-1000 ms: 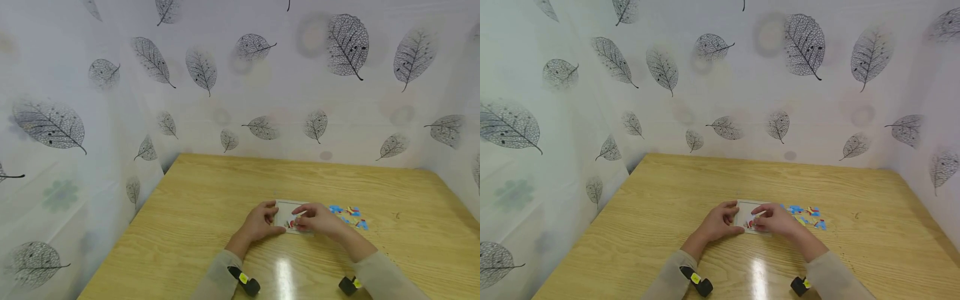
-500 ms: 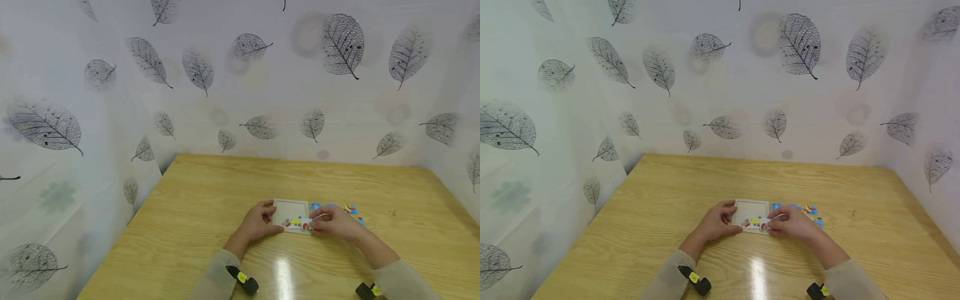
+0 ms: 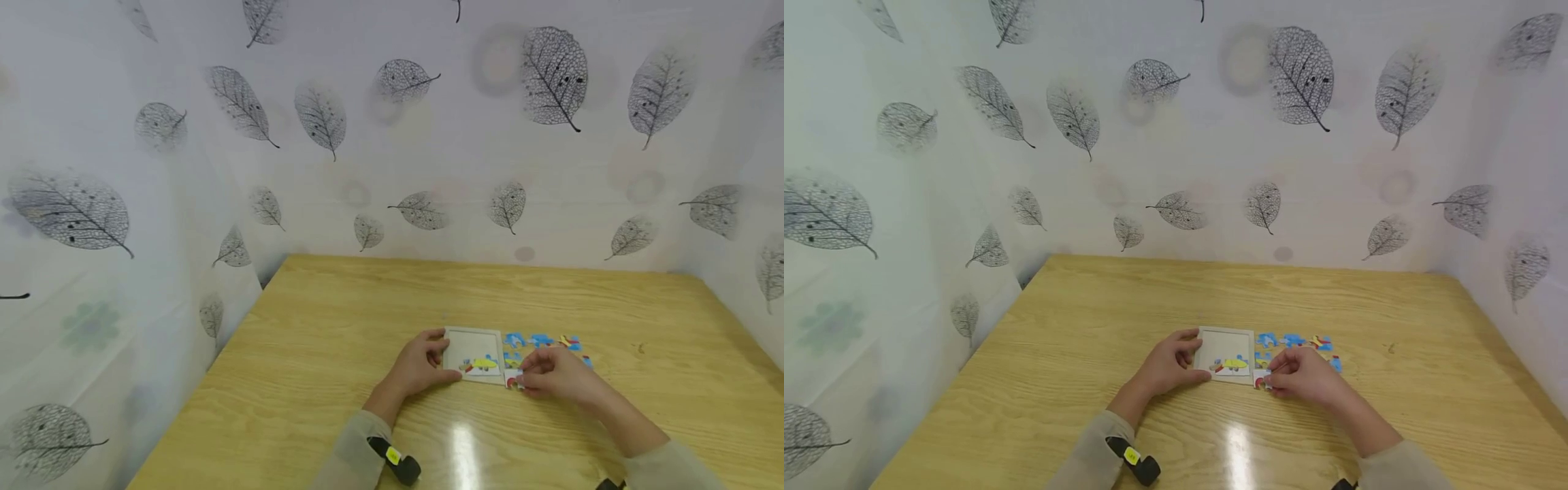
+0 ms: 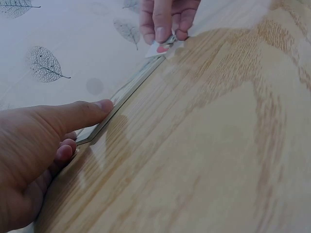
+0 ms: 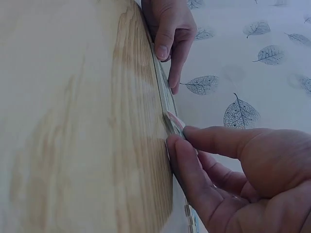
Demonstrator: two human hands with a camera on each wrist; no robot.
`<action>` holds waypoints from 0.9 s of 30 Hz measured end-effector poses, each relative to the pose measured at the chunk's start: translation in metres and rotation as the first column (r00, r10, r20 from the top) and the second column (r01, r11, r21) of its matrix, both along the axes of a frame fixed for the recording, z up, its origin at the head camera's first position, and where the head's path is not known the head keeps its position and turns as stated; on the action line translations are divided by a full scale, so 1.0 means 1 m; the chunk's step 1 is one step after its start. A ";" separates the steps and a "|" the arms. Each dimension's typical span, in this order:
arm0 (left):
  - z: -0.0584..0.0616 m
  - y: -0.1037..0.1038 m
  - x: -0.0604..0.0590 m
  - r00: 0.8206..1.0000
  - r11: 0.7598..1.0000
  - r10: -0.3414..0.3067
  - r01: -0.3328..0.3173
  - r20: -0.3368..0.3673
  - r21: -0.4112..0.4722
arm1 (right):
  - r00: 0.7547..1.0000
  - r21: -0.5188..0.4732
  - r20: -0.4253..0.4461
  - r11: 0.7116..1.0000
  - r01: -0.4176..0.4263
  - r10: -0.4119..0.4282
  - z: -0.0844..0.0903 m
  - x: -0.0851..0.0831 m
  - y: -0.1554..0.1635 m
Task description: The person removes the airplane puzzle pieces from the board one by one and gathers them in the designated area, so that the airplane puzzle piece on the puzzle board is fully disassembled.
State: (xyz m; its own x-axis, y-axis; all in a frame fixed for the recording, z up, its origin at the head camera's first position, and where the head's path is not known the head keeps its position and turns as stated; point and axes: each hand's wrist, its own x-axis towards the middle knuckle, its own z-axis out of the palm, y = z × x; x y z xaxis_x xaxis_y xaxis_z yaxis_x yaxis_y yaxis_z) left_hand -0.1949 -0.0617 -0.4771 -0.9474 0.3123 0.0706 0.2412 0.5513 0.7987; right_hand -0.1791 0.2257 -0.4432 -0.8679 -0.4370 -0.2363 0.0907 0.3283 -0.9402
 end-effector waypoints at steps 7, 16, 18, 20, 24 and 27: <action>-0.002 0.000 -0.001 1.000 1.000 -0.014 0.014 0.003 0.018 | 0.998 0.064 -0.059 0.997 0.033 -0.030 0.003 0.006 -0.006; 0.000 -0.001 0.000 1.000 1.000 -0.014 0.014 -0.012 -0.010 | 0.992 0.145 -0.103 0.986 0.087 -0.073 0.007 0.008 -0.010; 0.000 -0.001 0.000 1.000 1.000 -0.007 0.007 -0.006 -0.013 | 0.990 0.167 -0.119 0.981 0.095 -0.075 0.006 0.009 -0.010; -0.001 -0.002 0.000 1.000 1.000 0.000 0.000 -0.006 -0.010 | 0.987 0.190 -0.143 0.977 0.100 -0.073 0.005 0.009 -0.011; -0.003 -0.001 -0.003 1.000 1.000 -0.003 0.003 -0.016 -0.006 | 0.977 0.267 -0.192 0.952 0.148 -0.098 0.005 0.010 -0.014; -0.003 -0.001 -0.004 1.000 1.000 -0.010 0.010 -0.017 -0.014 | 0.969 0.303 -0.216 0.936 0.182 -0.118 0.005 0.011 -0.016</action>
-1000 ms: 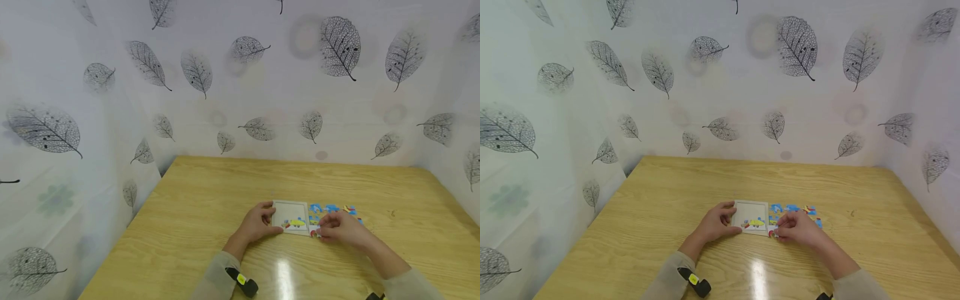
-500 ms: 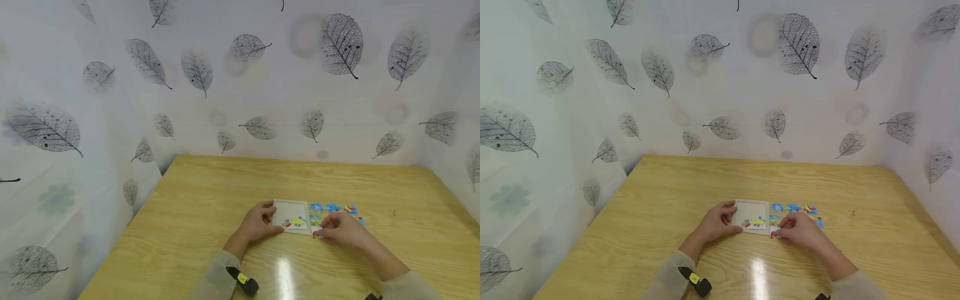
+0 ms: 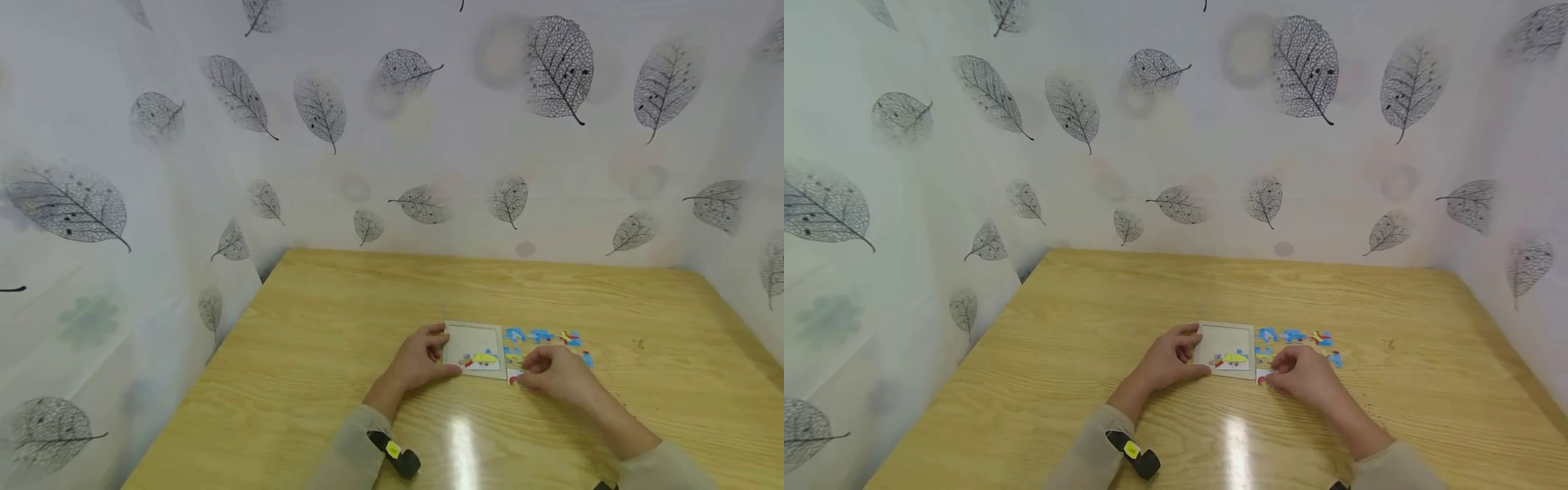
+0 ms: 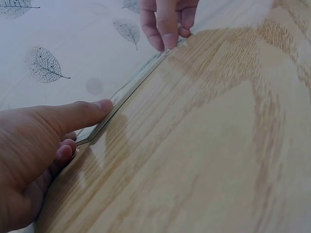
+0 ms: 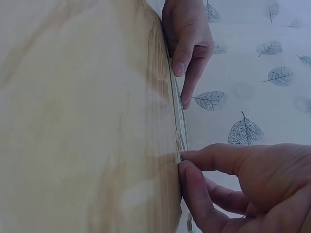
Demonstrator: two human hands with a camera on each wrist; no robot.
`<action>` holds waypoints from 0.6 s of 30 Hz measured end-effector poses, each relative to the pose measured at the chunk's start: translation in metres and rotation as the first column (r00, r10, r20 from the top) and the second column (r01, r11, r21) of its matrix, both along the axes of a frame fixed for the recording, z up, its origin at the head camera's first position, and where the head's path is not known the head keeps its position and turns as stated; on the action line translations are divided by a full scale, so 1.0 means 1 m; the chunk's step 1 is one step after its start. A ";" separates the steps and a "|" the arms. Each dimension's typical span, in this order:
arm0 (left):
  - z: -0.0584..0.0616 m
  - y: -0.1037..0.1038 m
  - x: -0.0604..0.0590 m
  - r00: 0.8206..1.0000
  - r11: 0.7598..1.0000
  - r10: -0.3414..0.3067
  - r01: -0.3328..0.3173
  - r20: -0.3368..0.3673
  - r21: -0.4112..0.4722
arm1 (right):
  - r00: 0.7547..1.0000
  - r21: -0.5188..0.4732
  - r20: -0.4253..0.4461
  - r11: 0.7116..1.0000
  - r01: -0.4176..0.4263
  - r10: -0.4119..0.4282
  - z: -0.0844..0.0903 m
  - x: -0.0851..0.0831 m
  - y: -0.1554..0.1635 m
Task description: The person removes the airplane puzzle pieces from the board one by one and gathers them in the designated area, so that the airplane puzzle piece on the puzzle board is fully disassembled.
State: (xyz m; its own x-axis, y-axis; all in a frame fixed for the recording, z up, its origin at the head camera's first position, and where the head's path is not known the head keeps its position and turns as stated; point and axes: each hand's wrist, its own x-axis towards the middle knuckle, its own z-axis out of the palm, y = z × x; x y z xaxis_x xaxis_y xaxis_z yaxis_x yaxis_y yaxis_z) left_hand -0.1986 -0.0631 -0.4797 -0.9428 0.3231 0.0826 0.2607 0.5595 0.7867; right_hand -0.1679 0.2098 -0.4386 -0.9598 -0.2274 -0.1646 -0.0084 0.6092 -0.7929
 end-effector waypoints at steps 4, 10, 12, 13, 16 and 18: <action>0.002 -0.001 0.000 1.000 1.000 -0.002 0.002 0.000 -0.010 | 1.000 -0.003 -0.018 1.000 -0.003 0.003 -0.001 -0.002 0.001; 0.001 0.000 0.001 1.000 1.000 0.003 -0.003 0.016 -0.004 | 0.999 -0.116 0.015 0.992 -0.044 0.046 0.001 -0.003 0.002; 0.001 0.000 0.002 1.000 1.000 0.001 -0.001 0.014 -0.005 | 0.998 -0.132 0.024 0.990 -0.058 0.061 0.004 -0.004 0.000; 0.001 -0.001 0.002 1.000 1.000 0.000 0.000 0.011 -0.005 | 0.997 -0.134 0.025 0.989 -0.064 0.068 0.005 -0.005 -0.001; 0.002 -0.001 0.002 1.000 1.000 -0.005 0.005 -0.002 -0.007 | 0.997 -0.111 0.015 0.991 -0.077 0.079 0.007 -0.008 -0.007; 0.002 -0.001 0.002 1.000 1.000 -0.007 0.007 -0.008 -0.008 | 0.994 -0.117 0.013 0.988 -0.103 0.105 0.008 -0.010 -0.011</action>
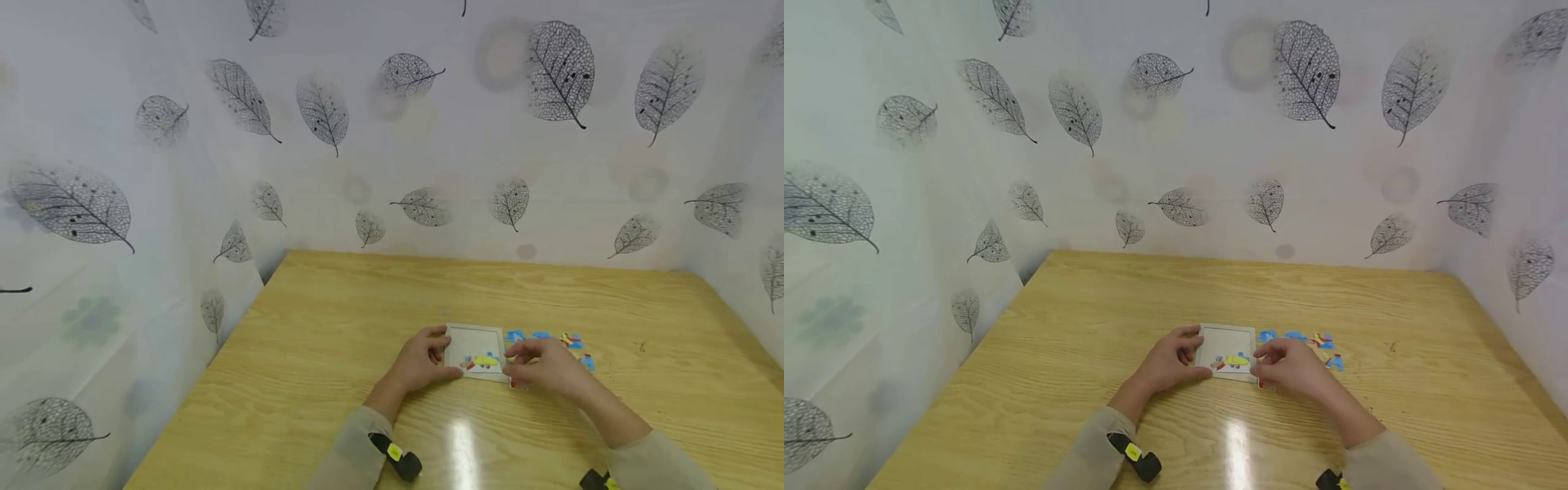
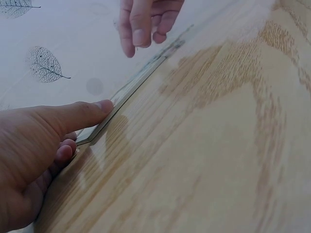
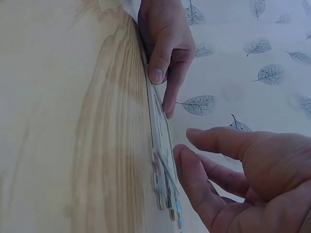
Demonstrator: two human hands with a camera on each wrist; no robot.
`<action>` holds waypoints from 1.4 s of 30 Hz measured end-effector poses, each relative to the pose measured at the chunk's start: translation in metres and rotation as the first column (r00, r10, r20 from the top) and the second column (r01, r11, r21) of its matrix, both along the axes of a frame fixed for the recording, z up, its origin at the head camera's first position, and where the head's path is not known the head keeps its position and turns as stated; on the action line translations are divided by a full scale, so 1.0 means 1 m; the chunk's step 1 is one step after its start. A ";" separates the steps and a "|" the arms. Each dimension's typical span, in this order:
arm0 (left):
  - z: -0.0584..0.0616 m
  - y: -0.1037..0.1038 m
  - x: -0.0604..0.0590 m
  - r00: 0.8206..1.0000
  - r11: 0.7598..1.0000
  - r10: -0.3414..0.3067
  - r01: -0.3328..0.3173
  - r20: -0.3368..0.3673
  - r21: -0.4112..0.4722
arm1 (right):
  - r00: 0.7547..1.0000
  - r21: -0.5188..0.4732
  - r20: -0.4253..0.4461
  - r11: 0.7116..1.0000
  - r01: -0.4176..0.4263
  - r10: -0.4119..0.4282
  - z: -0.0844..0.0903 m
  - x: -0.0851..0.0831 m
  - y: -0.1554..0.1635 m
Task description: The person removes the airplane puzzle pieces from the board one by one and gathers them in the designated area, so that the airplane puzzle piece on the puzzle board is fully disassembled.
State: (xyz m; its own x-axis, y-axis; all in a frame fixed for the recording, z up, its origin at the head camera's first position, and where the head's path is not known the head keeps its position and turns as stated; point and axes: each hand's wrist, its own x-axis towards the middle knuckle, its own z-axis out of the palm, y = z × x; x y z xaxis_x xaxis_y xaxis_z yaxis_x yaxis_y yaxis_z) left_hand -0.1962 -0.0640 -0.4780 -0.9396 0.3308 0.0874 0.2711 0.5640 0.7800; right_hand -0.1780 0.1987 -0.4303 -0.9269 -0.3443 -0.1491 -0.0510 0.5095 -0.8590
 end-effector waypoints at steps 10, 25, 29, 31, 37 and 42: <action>-0.002 0.002 -0.001 1.000 1.000 -0.006 0.006 -0.002 0.010 | 0.989 -0.059 -0.003 0.988 -0.145 0.145 -0.002 -0.011 -0.022; 0.000 0.000 -0.001 1.000 0.999 0.007 -0.008 0.025 0.038 | 0.981 0.146 -0.089 0.977 -0.157 0.171 -0.005 -0.014 -0.041; -0.002 0.000 -0.001 1.000 0.999 0.005 -0.006 0.026 0.047 | 0.977 0.166 -0.102 0.971 -0.172 0.190 -0.005 -0.013 -0.042; -0.002 0.000 -0.001 1.000 0.999 0.007 -0.008 0.023 0.042 | 0.971 0.174 -0.112 0.967 -0.188 0.209 -0.006 -0.014 -0.043; -0.002 -0.001 -0.002 1.000 0.999 0.005 -0.005 0.005 0.038 | 0.977 0.192 -0.126 0.971 -0.145 0.170 -0.005 -0.014 -0.045; -0.002 -0.002 -0.002 1.000 0.999 -0.001 0.001 0.001 0.033 | 0.976 0.203 -0.135 0.969 -0.141 0.171 -0.004 -0.015 -0.046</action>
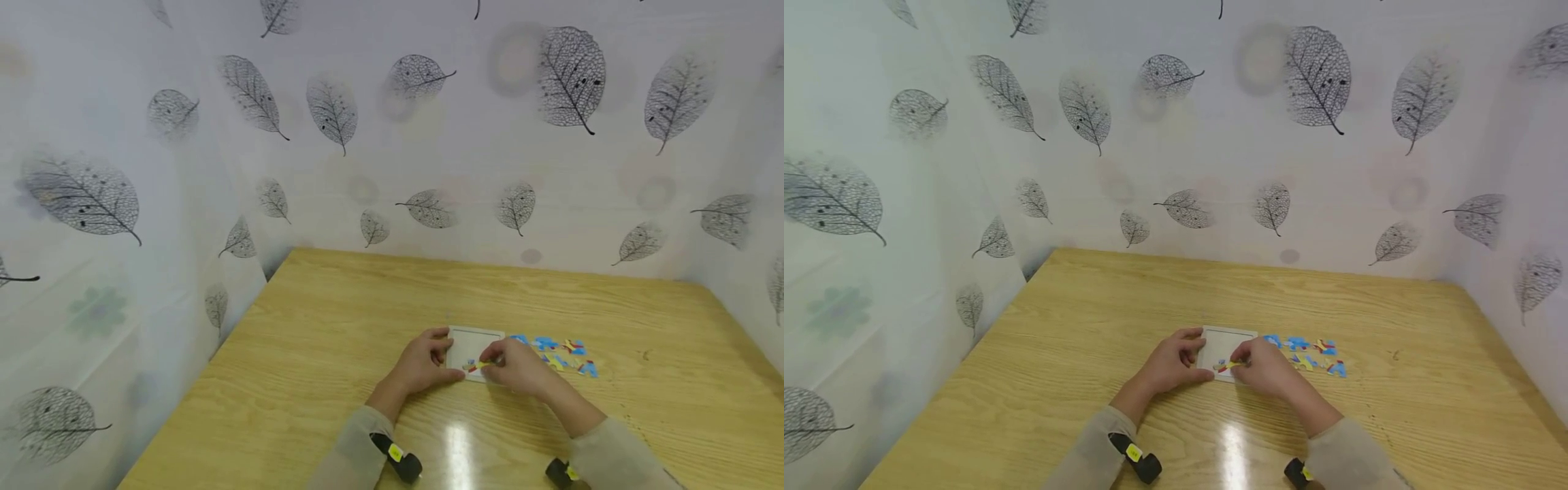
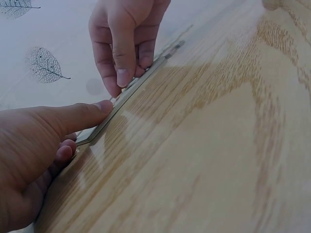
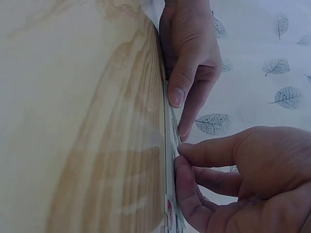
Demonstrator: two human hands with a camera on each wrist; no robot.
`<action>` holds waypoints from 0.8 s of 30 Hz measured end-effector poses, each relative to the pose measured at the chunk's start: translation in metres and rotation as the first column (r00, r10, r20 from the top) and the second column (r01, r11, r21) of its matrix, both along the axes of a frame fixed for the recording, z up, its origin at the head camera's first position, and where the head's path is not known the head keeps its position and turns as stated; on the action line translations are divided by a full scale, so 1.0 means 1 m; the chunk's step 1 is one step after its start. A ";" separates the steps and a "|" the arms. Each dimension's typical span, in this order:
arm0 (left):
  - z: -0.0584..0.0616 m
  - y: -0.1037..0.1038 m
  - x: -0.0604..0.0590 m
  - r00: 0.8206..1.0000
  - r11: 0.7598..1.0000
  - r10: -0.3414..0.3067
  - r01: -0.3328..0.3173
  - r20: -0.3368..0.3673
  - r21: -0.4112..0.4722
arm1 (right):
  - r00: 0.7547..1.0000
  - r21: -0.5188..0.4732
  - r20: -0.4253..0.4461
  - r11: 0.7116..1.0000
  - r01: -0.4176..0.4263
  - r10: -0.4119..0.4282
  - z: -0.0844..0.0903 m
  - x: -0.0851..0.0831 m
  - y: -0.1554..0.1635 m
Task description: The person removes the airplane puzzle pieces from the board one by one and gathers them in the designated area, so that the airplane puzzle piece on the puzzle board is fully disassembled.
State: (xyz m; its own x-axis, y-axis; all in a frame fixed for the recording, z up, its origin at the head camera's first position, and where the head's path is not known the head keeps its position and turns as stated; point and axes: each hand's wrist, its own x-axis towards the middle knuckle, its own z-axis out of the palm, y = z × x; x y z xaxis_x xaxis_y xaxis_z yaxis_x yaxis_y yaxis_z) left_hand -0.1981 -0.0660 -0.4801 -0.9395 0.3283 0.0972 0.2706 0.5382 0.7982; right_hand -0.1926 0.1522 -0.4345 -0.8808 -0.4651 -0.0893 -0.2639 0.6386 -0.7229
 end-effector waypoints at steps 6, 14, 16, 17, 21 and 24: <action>0.000 0.000 0.000 1.000 1.000 -0.003 0.003 -0.003 -0.011 | 0.999 -0.016 0.043 1.000 0.016 -0.015 0.000 -0.002 0.001; 0.004 -0.001 0.000 1.000 1.000 0.003 -0.003 -0.005 -0.023 | 0.985 -0.158 0.169 0.987 0.041 -0.014 0.001 -0.004 0.006; 0.004 0.000 0.000 1.000 1.000 -0.001 0.001 -0.008 -0.025 | 0.980 -0.205 0.197 0.978 0.042 -0.001 0.001 -0.004 0.009; 0.004 0.000 0.000 1.000 1.000 -0.004 0.003 -0.012 -0.022 | 0.978 -0.225 0.210 0.973 0.042 0.006 0.000 -0.004 0.012; 0.002 0.001 0.000 1.000 0.999 -0.007 0.007 -0.012 -0.031 | 0.962 -0.300 0.271 0.953 0.045 0.040 -0.001 -0.005 0.022; 0.003 0.000 0.000 1.000 0.999 -0.005 0.005 -0.012 -0.045 | 0.946 -0.351 0.316 0.935 0.043 0.075 -0.001 -0.007 0.029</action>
State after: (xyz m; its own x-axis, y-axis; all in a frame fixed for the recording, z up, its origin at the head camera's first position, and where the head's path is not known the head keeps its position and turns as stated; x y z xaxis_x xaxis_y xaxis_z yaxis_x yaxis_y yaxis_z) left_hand -0.1980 -0.0662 -0.4776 -0.9367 0.3374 0.0935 0.2830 0.5724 0.7696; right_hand -0.1997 0.1815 -0.4357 -0.8244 -0.5318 -0.1937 0.0104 0.3280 -0.9446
